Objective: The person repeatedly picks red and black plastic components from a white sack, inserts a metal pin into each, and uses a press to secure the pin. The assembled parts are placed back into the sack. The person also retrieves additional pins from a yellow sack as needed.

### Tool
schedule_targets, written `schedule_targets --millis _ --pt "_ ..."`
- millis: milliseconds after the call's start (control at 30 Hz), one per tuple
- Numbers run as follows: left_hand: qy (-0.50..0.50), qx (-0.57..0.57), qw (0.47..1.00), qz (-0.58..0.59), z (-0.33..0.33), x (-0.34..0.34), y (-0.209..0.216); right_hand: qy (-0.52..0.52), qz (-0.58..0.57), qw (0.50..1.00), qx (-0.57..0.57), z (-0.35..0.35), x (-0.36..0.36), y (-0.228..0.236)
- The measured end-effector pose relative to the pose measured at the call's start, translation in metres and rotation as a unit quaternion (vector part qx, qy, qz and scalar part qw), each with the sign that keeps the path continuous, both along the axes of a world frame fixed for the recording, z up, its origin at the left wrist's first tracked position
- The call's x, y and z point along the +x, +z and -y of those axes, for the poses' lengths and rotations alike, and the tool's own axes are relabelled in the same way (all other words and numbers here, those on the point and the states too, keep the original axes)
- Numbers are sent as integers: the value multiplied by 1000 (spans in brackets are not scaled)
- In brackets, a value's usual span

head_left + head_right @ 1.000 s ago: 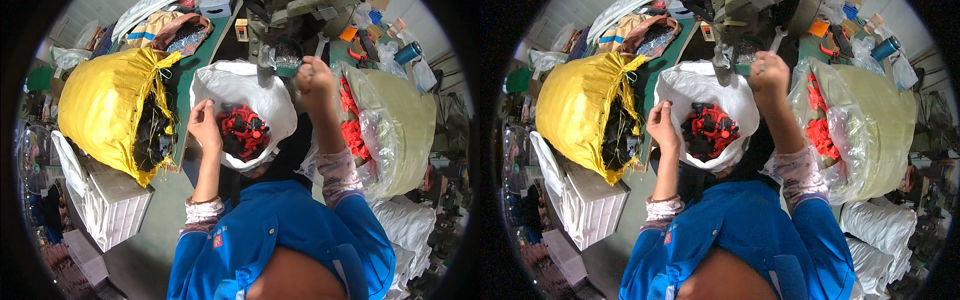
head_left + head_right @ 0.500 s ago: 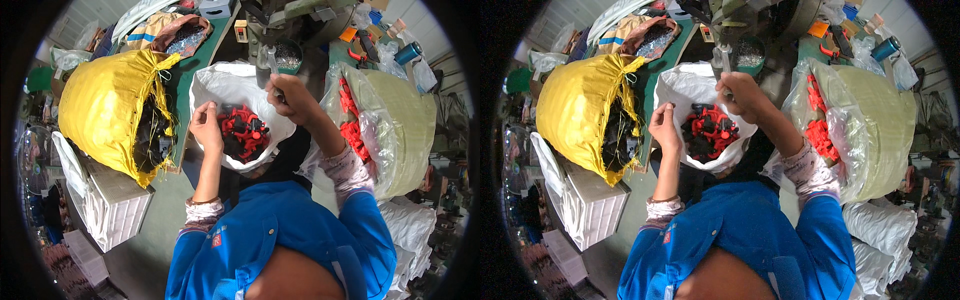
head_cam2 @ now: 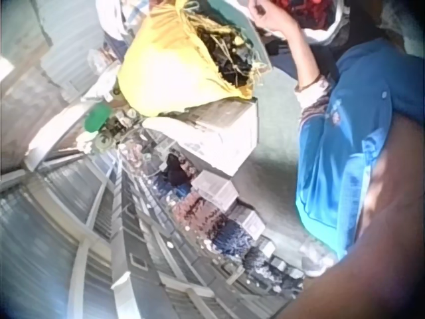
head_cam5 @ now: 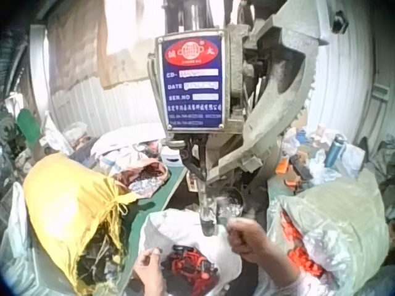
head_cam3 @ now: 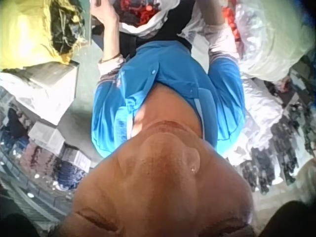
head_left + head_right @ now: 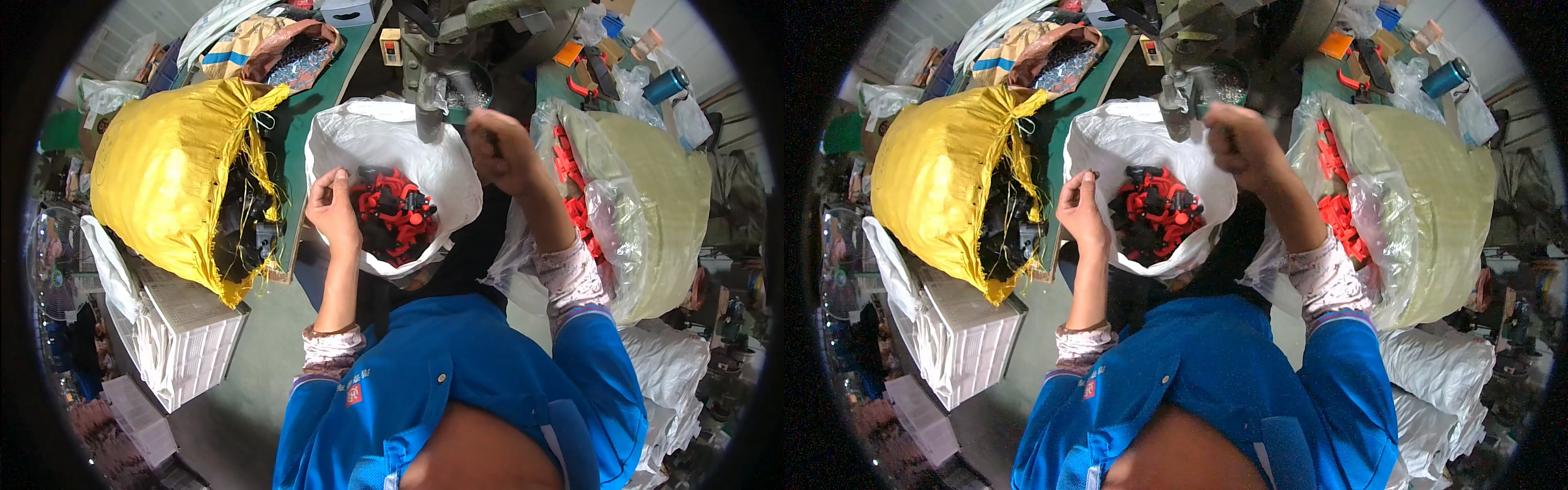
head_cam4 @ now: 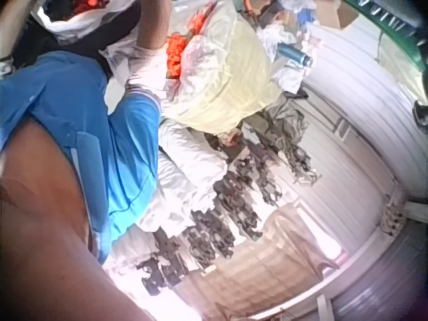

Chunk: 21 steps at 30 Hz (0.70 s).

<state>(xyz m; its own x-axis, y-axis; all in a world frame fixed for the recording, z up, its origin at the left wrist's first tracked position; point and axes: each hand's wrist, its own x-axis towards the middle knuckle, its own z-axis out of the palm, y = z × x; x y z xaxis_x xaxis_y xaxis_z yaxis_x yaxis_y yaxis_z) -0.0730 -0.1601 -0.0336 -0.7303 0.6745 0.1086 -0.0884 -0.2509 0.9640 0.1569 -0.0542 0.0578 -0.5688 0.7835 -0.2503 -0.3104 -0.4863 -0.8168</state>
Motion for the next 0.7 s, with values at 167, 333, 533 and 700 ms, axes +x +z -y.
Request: schedule_targets --millis 167,333,533,700 --pt "-1 -3 1000 -11 9 -17 2 -190 -63 979 -29 -1 7 -14" --pt "-10 -17 1000 18 25 -43 -1 -159 -96 982 -34 13 -17 -14" --pt "-2 -19 1000 23 48 -78 -6 -233 -134 963 -23 19 -55 -6" --pt "-5 -15 1000 12 60 -91 -7 12 11 999 -37 47 -98 -5"
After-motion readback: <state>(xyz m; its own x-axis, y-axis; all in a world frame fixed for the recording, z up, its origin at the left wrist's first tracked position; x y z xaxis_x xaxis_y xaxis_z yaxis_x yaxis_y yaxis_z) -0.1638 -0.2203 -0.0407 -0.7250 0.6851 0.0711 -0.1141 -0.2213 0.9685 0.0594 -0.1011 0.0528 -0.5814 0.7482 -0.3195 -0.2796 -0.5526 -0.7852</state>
